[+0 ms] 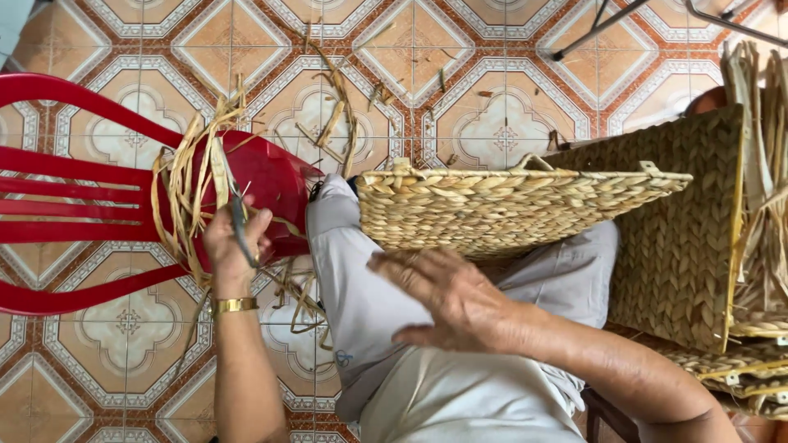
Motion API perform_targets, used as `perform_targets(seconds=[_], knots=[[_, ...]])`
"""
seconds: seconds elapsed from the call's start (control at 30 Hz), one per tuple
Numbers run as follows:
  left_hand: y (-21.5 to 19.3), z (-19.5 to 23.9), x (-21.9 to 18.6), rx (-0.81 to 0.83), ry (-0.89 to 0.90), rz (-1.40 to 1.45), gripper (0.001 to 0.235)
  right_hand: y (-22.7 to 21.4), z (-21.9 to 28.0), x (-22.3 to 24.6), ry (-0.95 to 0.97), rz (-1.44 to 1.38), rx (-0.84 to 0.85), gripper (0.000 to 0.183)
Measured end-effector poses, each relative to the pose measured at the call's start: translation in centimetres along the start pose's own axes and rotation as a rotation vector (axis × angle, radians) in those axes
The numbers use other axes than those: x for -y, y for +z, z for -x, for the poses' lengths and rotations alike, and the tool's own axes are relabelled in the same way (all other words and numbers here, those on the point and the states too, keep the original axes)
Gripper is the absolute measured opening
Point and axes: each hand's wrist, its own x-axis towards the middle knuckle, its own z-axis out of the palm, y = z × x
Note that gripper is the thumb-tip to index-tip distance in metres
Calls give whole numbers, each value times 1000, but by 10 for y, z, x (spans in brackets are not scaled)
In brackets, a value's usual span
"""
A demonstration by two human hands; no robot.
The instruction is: The person sits on the floor with a woven water hyacinth basket on their lap and tucks flat palm-leaf strips along the basket rim by hand, folding and pressing each strip into place. They pick up new strips, trim excess material with scissors, and reposition the basket while continuing to secure the rim.
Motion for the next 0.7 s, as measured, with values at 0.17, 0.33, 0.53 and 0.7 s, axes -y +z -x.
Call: perform_targets(seconds=[0.17,0.33,0.53,0.7], knots=[[-35,13,55,-510,-212,-881,36,-8,8,-25,42,343,-260,51],[-47,13,68,-618,-188,-912,44,-48,-11,-53,15,560,-469,58],[-43,2,67,-676,-240,-762,49,-75,-32,-64,260,461,-248,65],[66,44,-33,-419,-67,-255,39,-74,-31,-69,330,-20,-205,32]])
